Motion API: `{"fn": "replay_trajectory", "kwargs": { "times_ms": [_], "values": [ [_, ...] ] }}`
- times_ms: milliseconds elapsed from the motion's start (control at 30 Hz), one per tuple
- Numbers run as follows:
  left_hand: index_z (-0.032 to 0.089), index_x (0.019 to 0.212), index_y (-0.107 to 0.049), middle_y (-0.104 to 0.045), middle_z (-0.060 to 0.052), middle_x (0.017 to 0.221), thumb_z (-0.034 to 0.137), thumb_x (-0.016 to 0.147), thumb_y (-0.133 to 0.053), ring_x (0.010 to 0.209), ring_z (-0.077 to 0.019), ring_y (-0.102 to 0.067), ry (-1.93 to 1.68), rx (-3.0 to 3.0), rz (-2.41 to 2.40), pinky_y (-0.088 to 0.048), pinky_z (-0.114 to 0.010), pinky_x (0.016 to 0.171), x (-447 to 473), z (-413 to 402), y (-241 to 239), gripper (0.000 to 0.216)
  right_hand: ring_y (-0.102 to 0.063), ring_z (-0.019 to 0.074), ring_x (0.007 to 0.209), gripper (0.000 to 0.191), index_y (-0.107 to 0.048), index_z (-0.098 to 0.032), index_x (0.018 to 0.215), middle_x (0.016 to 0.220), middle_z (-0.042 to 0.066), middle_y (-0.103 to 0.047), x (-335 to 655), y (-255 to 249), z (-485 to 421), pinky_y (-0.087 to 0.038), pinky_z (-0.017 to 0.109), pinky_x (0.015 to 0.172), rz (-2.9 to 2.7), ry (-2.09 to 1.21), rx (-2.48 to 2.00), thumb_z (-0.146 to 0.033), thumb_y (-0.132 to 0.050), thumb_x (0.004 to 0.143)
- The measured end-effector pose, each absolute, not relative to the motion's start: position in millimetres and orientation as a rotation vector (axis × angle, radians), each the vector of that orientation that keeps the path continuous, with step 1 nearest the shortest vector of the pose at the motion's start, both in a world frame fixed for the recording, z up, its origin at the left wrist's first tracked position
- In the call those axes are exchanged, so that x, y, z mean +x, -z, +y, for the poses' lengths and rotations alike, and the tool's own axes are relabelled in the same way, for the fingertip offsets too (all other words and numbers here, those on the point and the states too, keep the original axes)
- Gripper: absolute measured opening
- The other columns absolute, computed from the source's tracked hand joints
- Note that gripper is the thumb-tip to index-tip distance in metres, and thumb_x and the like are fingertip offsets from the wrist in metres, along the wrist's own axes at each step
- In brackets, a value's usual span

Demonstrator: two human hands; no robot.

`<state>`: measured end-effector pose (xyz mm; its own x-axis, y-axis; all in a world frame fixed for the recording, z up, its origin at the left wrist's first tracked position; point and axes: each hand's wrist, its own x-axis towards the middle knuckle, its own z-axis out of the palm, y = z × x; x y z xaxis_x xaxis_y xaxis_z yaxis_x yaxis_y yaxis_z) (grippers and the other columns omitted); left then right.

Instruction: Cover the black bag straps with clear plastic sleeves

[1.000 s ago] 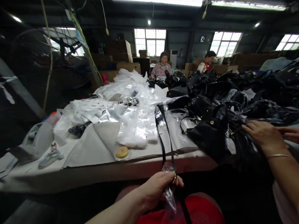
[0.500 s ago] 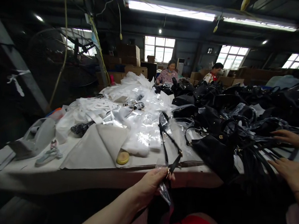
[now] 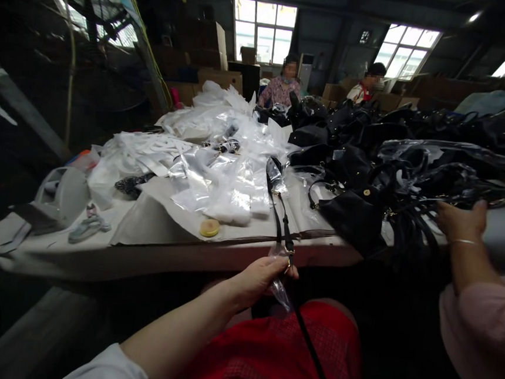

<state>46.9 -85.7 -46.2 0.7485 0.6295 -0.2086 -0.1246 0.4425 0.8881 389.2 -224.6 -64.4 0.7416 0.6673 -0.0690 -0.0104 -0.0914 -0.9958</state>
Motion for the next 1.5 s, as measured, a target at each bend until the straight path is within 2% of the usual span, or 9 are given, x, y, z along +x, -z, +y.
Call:
{"fn": "replay_trajectory", "kwargs": {
  "times_ms": [33, 133, 200, 333, 500, 833, 1067, 1233, 1500],
  "values": [
    [0.012, 0.086, -0.068, -0.039, 0.005, 0.059, 0.072, 0.079, -0.058, 0.046, -0.0054, -0.027, -0.48, 1.043, 0.576, -0.017, -0.023, 0.044, 47, -91, 49, 0.062, -0.062, 0.0309, 0.117, 0.041, -0.076, -0.034, 0.087, 0.107, 0.014, -0.071, 366, 79, -243, -0.051, 0.038, 0.069, -0.563, -0.664, -1.649, -0.065, -0.05, 0.088],
    [0.011, 0.083, -0.069, -0.049, 0.002, 0.07, 0.072, 0.078, -0.059, 0.058, -0.0077, -0.038, -0.452, 1.167, 0.575, -0.032, -0.022, 0.056, 45, -110, 58, 0.062, -0.067, 0.0385, 0.107, 0.044, -0.079, -0.028, 0.082, 0.099, 0.012, -0.076, 301, 106, -255, -0.054, 0.049, 0.091, -0.724, -0.986, -1.798, -0.067, -0.075, 0.061],
    [0.011, 0.082, -0.068, -0.055, 0.0, 0.077, 0.068, 0.08, -0.06, 0.071, -0.011, -0.045, -0.421, 1.248, 0.544, -0.04, -0.024, 0.072, 41, -122, 61, 0.058, -0.065, 0.0343, 0.112, 0.056, -0.077, -0.021, 0.102, 0.112, 0.014, -0.074, 262, 104, -230, -0.047, 0.048, 0.103, -0.81, -1.27, -1.572, -0.069, -0.063, 0.076],
    [0.013, 0.08, -0.064, -0.055, -0.001, 0.08, 0.06, 0.087, -0.057, 0.08, -0.0138, -0.048, -0.335, 1.335, 0.528, -0.041, -0.027, 0.084, 27, -136, 62, 0.048, -0.069, 0.0228, 0.088, 0.047, -0.072, -0.021, 0.113, 0.101, 0.009, -0.074, 203, 72, -165, -0.056, 0.033, 0.074, -0.662, -1.646, -1.244, -0.055, -0.07, 0.081],
    [0.015, 0.077, -0.062, -0.05, 0.001, 0.073, 0.07, 0.082, -0.057, 0.072, -0.0123, -0.044, -0.397, 1.33, 0.532, -0.041, -0.026, 0.076, 10, -139, 69, 0.056, -0.057, 0.0112, 0.06, 0.039, -0.073, -0.019, 0.1, 0.073, 0.0, -0.064, 182, 56, -144, -0.046, 0.021, 0.053, -0.623, -1.629, -1.219, -0.044, -0.083, 0.071],
    [0.018, 0.07, -0.063, -0.054, -0.001, 0.067, 0.072, 0.087, -0.043, 0.071, -0.016, -0.054, -0.278, 1.569, 0.56, -0.045, -0.025, 0.072, 6, -135, 63, 0.06, -0.054, 0.0133, 0.059, 0.046, -0.067, -0.025, 0.116, 0.074, 0.0, -0.06, 205, 76, -185, -0.047, 0.027, 0.057, -0.768, -1.482, -1.314, -0.056, -0.069, 0.083],
    [0.016, 0.084, -0.064, -0.06, -0.014, 0.12, 0.055, 0.096, -0.044, 0.109, -0.0221, -0.057, -0.553, 1.548, 0.416, -0.042, -0.031, 0.098, -30, -133, 25, 0.045, -0.051, 0.0145, 0.059, 0.038, -0.072, -0.023, 0.105, 0.071, 0.002, -0.061, 197, 50, -188, -0.043, 0.026, 0.057, -1.285, -1.441, -1.374, -0.054, -0.053, 0.094],
    [0.014, 0.08, -0.064, -0.057, -0.005, 0.078, 0.058, 0.088, -0.059, 0.071, -0.0138, -0.053, -0.808, 1.06, 0.743, -0.044, -0.025, 0.07, -60, -152, 38, 0.044, -0.061, 0.0228, 0.093, 0.034, -0.071, -0.022, 0.107, 0.102, 0.005, -0.069, 139, 61, -171, -0.048, 0.033, 0.086, -1.652, -1.729, -1.134, -0.046, -0.048, 0.096],
    [0.012, 0.084, -0.066, -0.048, 0.004, 0.055, 0.063, 0.069, -0.068, 0.044, -0.0065, -0.034, -1.128, 0.515, 1.791, -0.021, -0.019, 0.045, -200, -143, 111, 0.053, -0.066, 0.0208, 0.079, 0.029, -0.072, -0.018, 0.103, 0.089, 0.005, -0.074, 132, 150, -165, -0.051, 0.03, 0.074, -1.95, -1.783, -1.358, -0.035, -0.059, 0.084]
  ]
}}
